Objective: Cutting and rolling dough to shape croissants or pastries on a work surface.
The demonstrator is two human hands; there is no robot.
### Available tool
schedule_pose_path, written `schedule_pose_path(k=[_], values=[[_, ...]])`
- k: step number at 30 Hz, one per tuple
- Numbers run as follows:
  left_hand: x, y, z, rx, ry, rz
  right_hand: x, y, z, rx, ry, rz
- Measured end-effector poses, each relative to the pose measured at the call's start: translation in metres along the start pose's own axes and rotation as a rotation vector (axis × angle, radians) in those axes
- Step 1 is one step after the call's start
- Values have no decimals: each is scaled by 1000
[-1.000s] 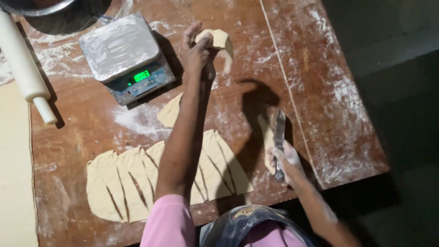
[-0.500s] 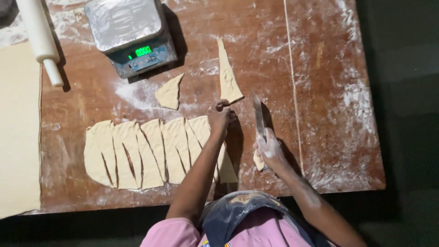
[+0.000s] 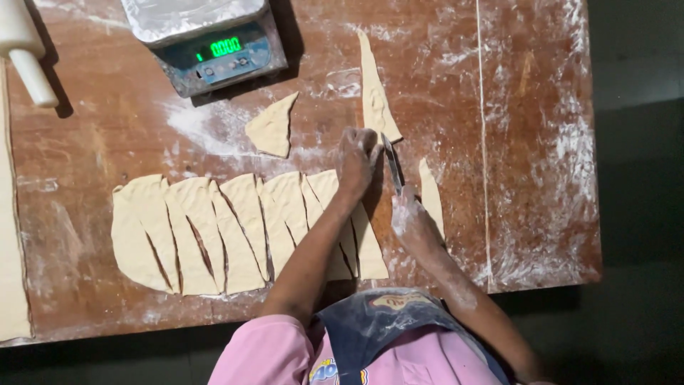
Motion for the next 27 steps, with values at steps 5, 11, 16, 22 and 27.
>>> schedule_pose_path(k=[5, 11, 16, 22, 27], values=[[-10, 10, -4, 15, 51, -38, -11, 42, -13, -293, -266, -618], [-13, 1, 3, -120, -54, -156, 75, 28, -57, -190, -303, -862], [-10, 13, 9, -213, 8, -183, 99, -88, 19, 76, 239, -690], [-9, 24, 24, -279, 159, -31, 57, -84, 73, 285, -163, -445], [-3, 26, 32, -395, 113, -46, -5, -42, 121, 168, -481, 58]])
Point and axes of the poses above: each hand's wrist, its own z-axis towards the middle knuckle, its own y-axis out of the palm, x = y × z, the point moved 10 cm from there along z, towards the middle knuckle, and after that the axes turned 4 degrees about x, right-handed, at the moved point
